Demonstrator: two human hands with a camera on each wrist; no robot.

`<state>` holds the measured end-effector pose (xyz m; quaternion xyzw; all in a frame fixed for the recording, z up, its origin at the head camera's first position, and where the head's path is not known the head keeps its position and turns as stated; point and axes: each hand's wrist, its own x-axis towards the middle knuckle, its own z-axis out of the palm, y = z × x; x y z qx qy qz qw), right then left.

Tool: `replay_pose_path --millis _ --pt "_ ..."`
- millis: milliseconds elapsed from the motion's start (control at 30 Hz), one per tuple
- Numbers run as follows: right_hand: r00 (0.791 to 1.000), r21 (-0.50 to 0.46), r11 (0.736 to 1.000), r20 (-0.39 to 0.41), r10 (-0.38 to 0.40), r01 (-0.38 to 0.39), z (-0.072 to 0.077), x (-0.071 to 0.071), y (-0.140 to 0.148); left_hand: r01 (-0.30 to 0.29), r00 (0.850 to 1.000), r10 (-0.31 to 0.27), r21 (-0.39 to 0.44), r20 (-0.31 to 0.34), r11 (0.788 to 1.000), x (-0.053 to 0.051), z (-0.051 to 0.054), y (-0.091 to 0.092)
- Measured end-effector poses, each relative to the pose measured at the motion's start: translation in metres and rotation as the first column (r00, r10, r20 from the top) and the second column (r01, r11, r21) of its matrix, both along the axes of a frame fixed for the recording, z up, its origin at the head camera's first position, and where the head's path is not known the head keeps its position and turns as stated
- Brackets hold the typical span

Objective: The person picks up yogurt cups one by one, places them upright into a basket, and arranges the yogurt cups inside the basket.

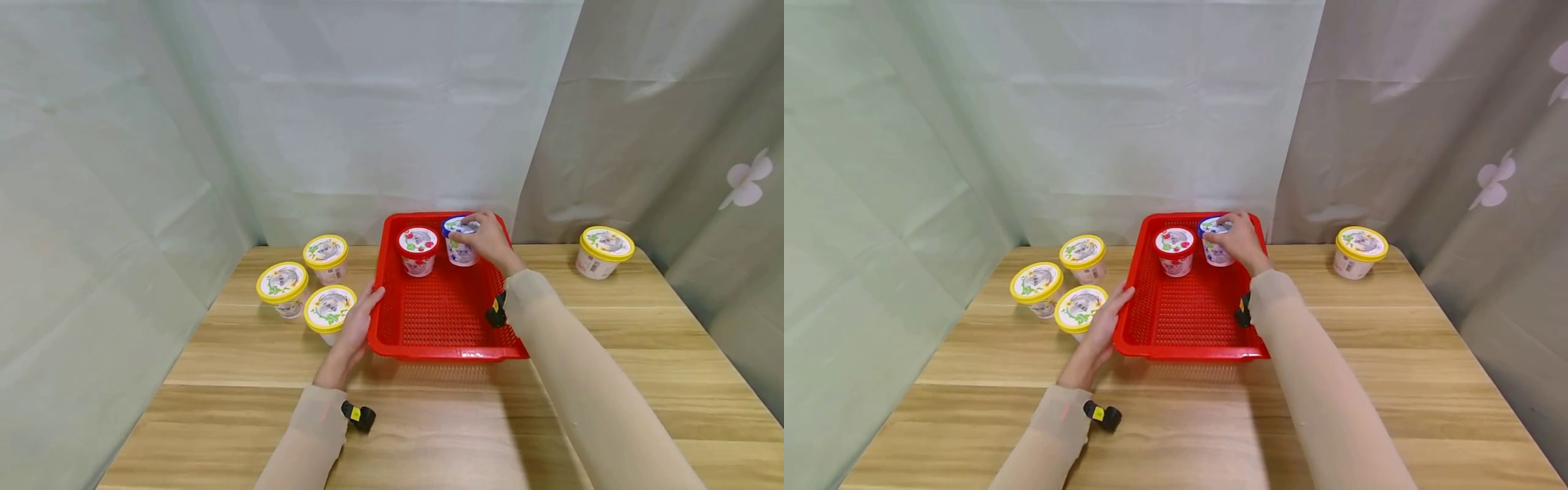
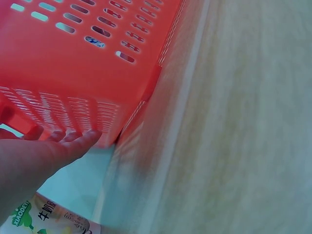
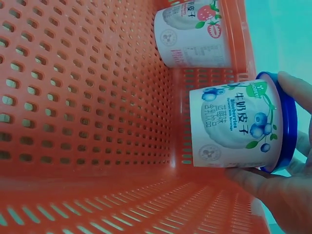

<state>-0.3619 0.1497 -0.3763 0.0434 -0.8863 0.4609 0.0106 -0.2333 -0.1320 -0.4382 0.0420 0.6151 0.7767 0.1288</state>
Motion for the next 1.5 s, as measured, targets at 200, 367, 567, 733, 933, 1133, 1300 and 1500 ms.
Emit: replay_pose_path --millis 200,367,567,733,933,1133,1300,1500 --pt "0.999 0.018 0.999 0.006 0.032 -0.032 -0.004 0.002 0.001 0.002 1.0 -0.002 -0.005 0.002 1.0 0.0 -0.001 0.0" --pt "0.997 0.049 0.997 0.026 0.066 -0.067 -0.007 0.002 0.002 0.007 1.0 -0.007 0.035 0.001 0.999 0.0 -0.002 0.002" --pt "0.993 0.044 0.995 0.079 0.082 -0.086 -0.009 0.003 0.006 0.02 1.0 -0.02 0.077 -0.001 0.997 0.0 -0.002 0.006" --pt "0.989 0.0 0.996 0.117 0.09 -0.091 -0.01 0.003 0.009 0.011 1.0 -0.011 0.07 0.001 0.997 0.0 -0.003 0.006" --pt "0.986 -0.02 0.994 0.128 0.107 -0.105 -0.01 0.004 0.008 0.012 1.0 -0.012 0.062 0.004 0.998 0.0 -0.002 0.004" --pt "0.983 -0.031 0.992 0.136 0.124 -0.121 -0.011 0.003 0.006 0.008 1.0 -0.009 0.063 0.007 0.998 0.001 -0.001 0.004" --pt "0.984 -0.016 0.992 0.125 0.13 -0.129 -0.013 0.003 0.004 0.02 1.0 -0.02 0.046 0.001 0.999 0.001 -0.001 0.002" --pt "0.987 0.049 0.99 0.094 0.128 -0.133 -0.014 0.004 -0.001 0.015 1.0 -0.014 0.043 -0.007 0.999 0.0 -0.001 0.002"
